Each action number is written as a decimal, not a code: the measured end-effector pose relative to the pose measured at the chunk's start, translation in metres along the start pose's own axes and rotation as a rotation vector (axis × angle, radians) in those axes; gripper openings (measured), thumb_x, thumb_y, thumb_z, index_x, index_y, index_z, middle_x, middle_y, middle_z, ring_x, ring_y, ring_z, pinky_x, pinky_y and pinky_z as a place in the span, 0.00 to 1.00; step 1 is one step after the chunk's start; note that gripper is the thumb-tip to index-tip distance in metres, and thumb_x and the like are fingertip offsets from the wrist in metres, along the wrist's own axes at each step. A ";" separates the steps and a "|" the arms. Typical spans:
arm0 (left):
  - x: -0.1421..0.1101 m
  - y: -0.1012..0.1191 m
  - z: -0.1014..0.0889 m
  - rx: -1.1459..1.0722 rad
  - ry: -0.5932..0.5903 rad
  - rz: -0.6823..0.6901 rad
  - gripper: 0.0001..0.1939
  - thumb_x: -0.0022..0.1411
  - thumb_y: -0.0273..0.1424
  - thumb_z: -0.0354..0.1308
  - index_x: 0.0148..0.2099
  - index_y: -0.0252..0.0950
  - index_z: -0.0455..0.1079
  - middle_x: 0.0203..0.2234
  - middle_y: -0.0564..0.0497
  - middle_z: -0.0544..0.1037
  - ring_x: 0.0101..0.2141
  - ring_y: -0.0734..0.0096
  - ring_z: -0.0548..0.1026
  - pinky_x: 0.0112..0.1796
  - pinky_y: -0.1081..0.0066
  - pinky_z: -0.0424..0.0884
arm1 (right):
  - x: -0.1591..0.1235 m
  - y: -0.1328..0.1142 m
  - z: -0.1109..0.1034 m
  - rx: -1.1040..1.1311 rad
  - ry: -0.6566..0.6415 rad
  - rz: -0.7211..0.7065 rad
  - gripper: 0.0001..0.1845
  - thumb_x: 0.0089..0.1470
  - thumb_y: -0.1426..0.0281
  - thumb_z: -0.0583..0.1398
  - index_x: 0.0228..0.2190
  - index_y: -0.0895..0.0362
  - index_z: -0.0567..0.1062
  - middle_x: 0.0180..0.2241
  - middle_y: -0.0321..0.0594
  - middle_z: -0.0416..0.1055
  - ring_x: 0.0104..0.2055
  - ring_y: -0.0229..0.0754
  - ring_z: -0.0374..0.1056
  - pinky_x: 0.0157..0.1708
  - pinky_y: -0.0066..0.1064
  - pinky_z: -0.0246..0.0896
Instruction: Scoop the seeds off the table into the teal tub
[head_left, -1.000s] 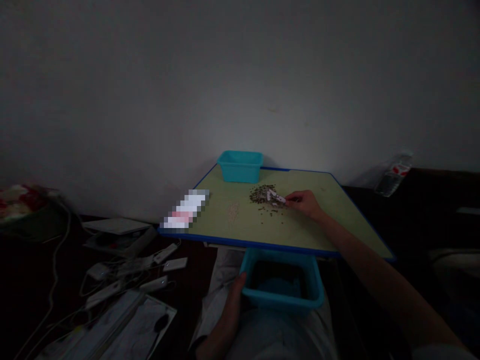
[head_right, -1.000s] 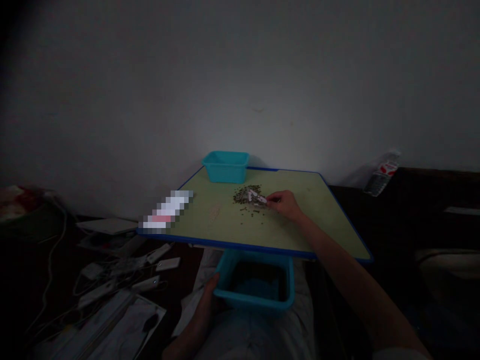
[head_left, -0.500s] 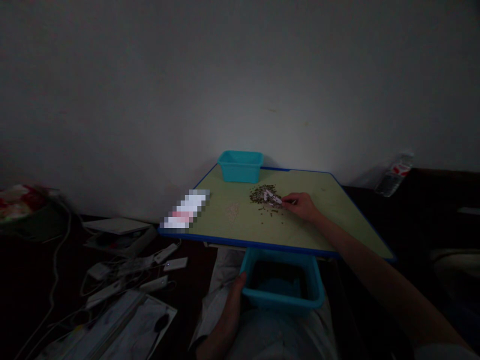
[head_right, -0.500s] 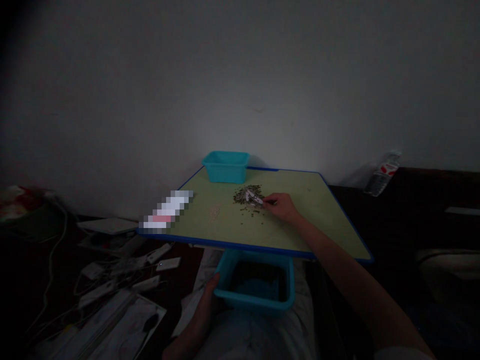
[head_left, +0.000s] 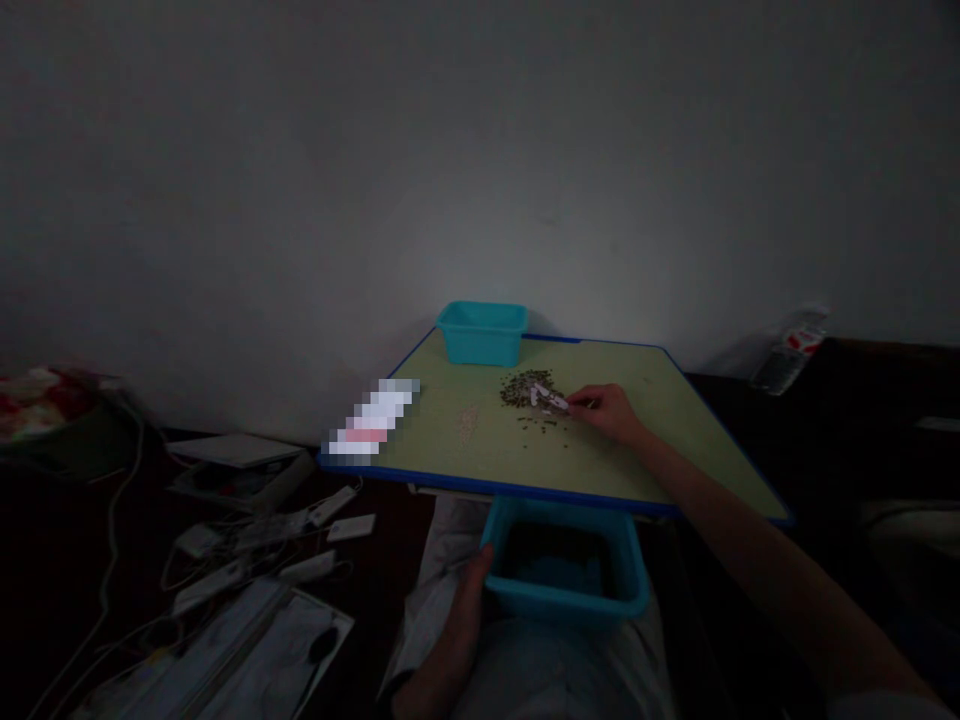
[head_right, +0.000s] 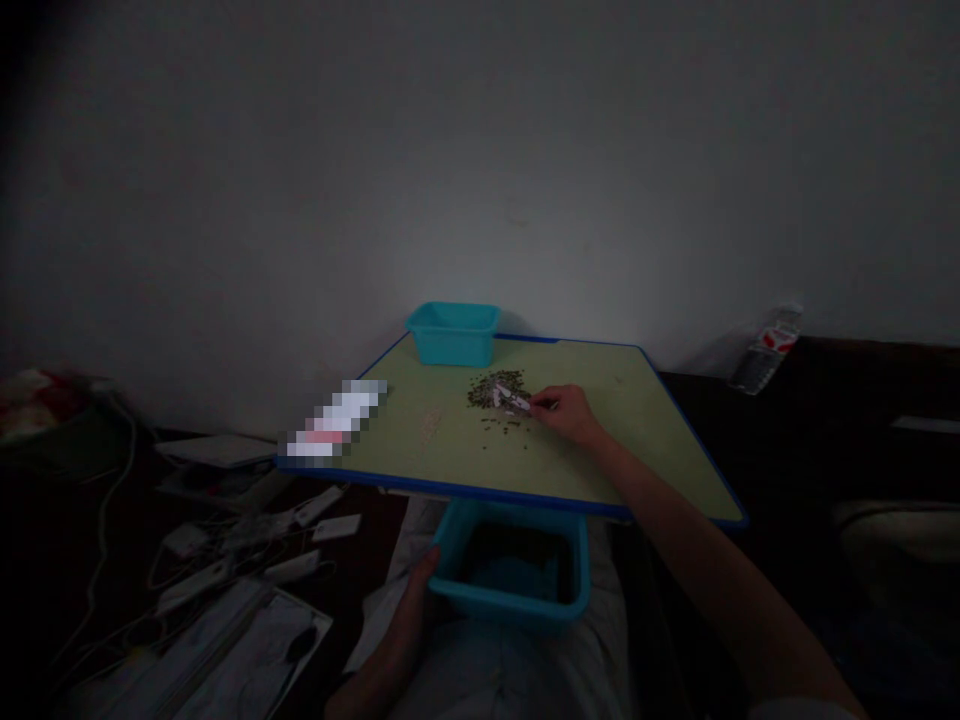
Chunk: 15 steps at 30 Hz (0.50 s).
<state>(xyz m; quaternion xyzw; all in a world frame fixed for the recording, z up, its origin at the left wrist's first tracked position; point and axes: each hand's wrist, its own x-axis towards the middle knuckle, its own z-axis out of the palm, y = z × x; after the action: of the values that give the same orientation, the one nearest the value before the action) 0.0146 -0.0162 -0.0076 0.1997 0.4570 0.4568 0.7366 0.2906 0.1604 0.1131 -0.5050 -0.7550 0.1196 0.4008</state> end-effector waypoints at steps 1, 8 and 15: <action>0.001 -0.001 -0.001 -0.007 -0.017 -0.011 0.21 0.67 0.43 0.53 0.49 0.35 0.79 0.47 0.40 0.85 0.55 0.44 0.78 0.59 0.46 0.69 | 0.000 0.001 0.000 0.007 -0.004 -0.004 0.07 0.47 0.68 0.67 0.30 0.53 0.85 0.30 0.40 0.83 0.29 0.43 0.76 0.31 0.30 0.68; 0.006 -0.004 -0.006 -0.076 -0.004 -0.062 0.22 0.68 0.43 0.53 0.52 0.33 0.76 0.46 0.40 0.85 0.53 0.47 0.80 0.58 0.50 0.71 | 0.000 0.005 0.003 0.010 0.010 -0.003 0.07 0.47 0.69 0.67 0.31 0.53 0.86 0.31 0.40 0.83 0.30 0.43 0.76 0.32 0.31 0.68; 0.005 -0.002 -0.004 -0.050 -0.059 -0.043 0.24 0.67 0.45 0.52 0.52 0.32 0.76 0.44 0.40 0.86 0.53 0.43 0.79 0.58 0.46 0.70 | -0.001 0.001 0.002 0.011 -0.025 -0.007 0.07 0.48 0.67 0.67 0.31 0.53 0.86 0.30 0.40 0.82 0.29 0.42 0.75 0.32 0.31 0.68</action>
<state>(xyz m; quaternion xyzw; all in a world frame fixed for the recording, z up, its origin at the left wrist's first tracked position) 0.0130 -0.0136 -0.0140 0.1848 0.4277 0.4458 0.7643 0.2898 0.1607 0.1112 -0.4987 -0.7610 0.1288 0.3944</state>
